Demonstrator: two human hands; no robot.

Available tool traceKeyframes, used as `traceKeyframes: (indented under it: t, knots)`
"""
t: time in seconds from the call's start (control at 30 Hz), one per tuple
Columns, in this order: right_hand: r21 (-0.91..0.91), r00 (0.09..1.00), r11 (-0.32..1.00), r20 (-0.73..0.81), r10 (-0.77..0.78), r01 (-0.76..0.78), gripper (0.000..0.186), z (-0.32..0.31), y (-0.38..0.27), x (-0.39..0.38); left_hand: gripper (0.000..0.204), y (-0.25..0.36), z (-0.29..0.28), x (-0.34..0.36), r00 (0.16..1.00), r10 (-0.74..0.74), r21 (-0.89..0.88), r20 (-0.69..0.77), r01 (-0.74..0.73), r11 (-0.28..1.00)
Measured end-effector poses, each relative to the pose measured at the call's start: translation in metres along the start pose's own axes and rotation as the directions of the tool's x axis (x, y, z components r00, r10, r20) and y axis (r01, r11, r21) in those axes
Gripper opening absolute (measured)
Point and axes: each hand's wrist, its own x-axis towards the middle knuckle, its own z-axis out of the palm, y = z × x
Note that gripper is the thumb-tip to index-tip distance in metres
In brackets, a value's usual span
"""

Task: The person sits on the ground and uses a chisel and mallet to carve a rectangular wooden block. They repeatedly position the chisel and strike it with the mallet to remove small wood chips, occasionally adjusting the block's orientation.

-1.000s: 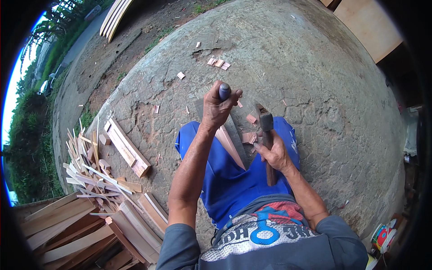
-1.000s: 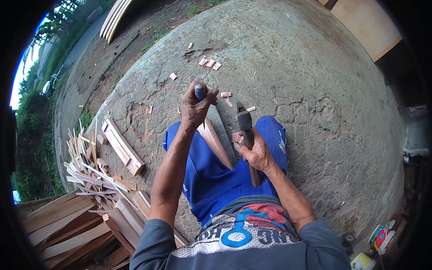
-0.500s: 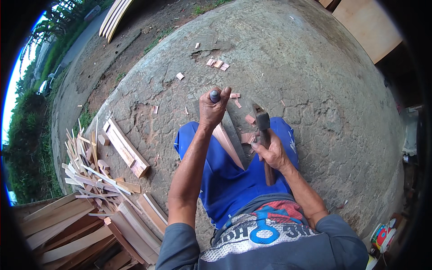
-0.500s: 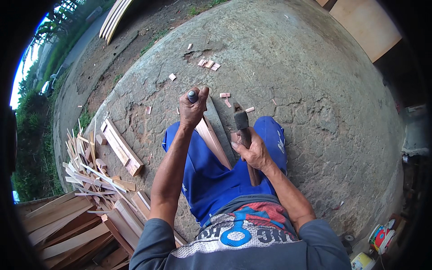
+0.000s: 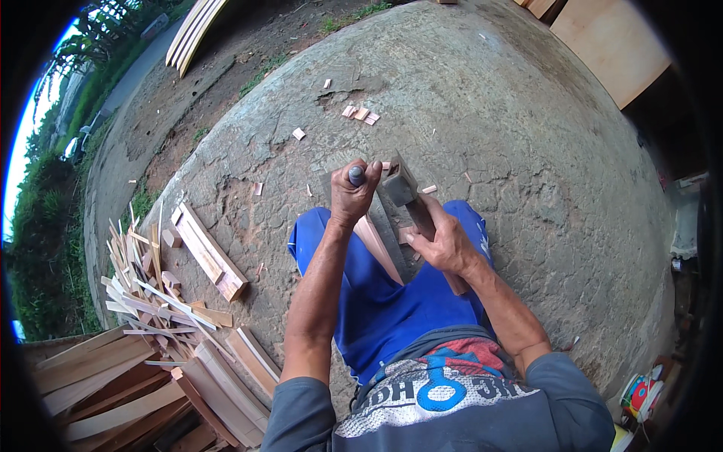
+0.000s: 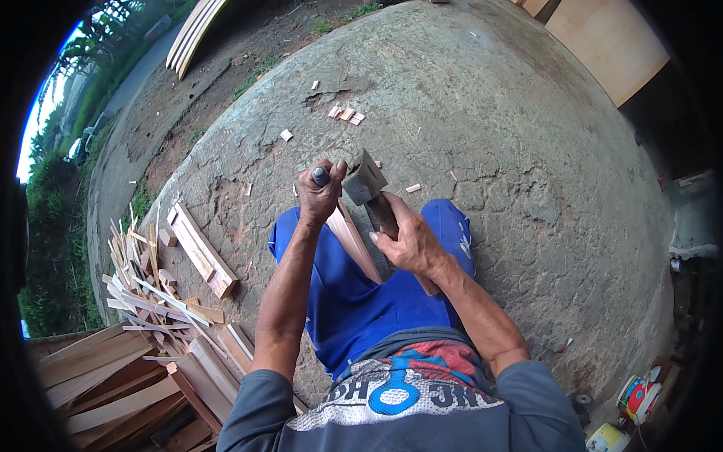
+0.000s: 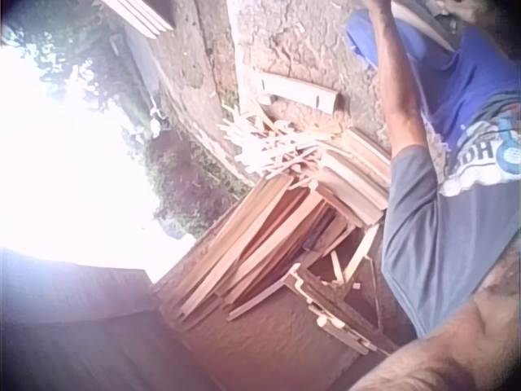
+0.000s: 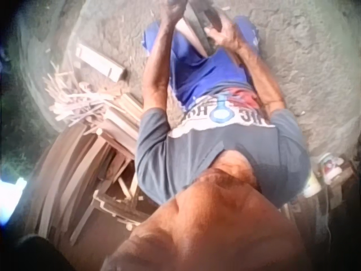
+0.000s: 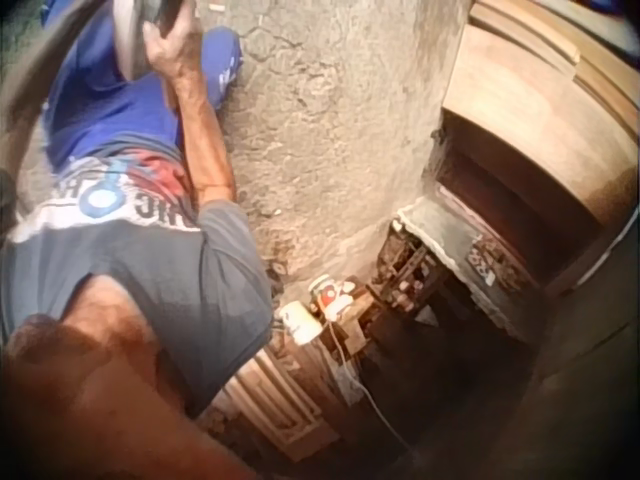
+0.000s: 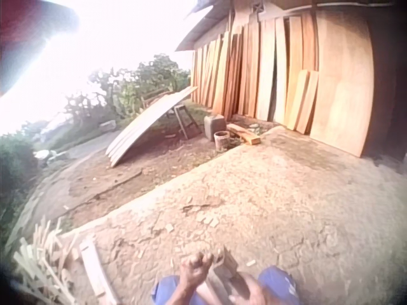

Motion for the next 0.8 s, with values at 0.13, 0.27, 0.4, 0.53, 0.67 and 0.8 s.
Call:
traceKeyframes:
  t: [0.13,0.27,0.4,0.53,0.67,0.8]
  knots:
    - [-0.15,0.964,0.953,0.017,-0.264,0.263,0.071,-0.041,-0.074,0.038,0.012,-0.003,-0.007,-0.01,0.998,0.047,-0.106,-0.029,-0.05,0.993]
    - [-0.216,0.844,0.847,-0.137,-0.519,0.485,0.071,-0.05,-0.124,0.058,0.004,-0.008,-0.008,-0.017,0.998,0.068,-0.147,-0.009,-0.069,0.987]
    - [-0.614,0.95,0.727,0.244,-0.195,0.306,0.066,-0.032,-0.087,0.057,0.016,-0.033,-0.004,-0.018,0.97,0.243,0.12,0.005,-0.242,0.963]
    - [-0.546,0.935,0.791,0.343,-0.09,0.277,0.061,-0.027,-0.067,0.06,0.021,-0.039,-0.002,-0.017,0.924,0.383,0.299,-0.007,-0.363,0.882]
    - [-0.313,0.903,0.851,0.058,-0.425,0.421,0.061,-0.043,-0.119,0.069,0.019,-0.027,-0.01,-0.02,0.999,0.027,-0.117,0.033,-0.023,0.993]
    - [-0.261,0.857,0.844,-0.098,-0.506,0.469,0.056,-0.053,-0.154,0.08,0.021,-0.015,-0.008,-0.017,0.994,0.106,-0.004,0.01,-0.106,0.994]
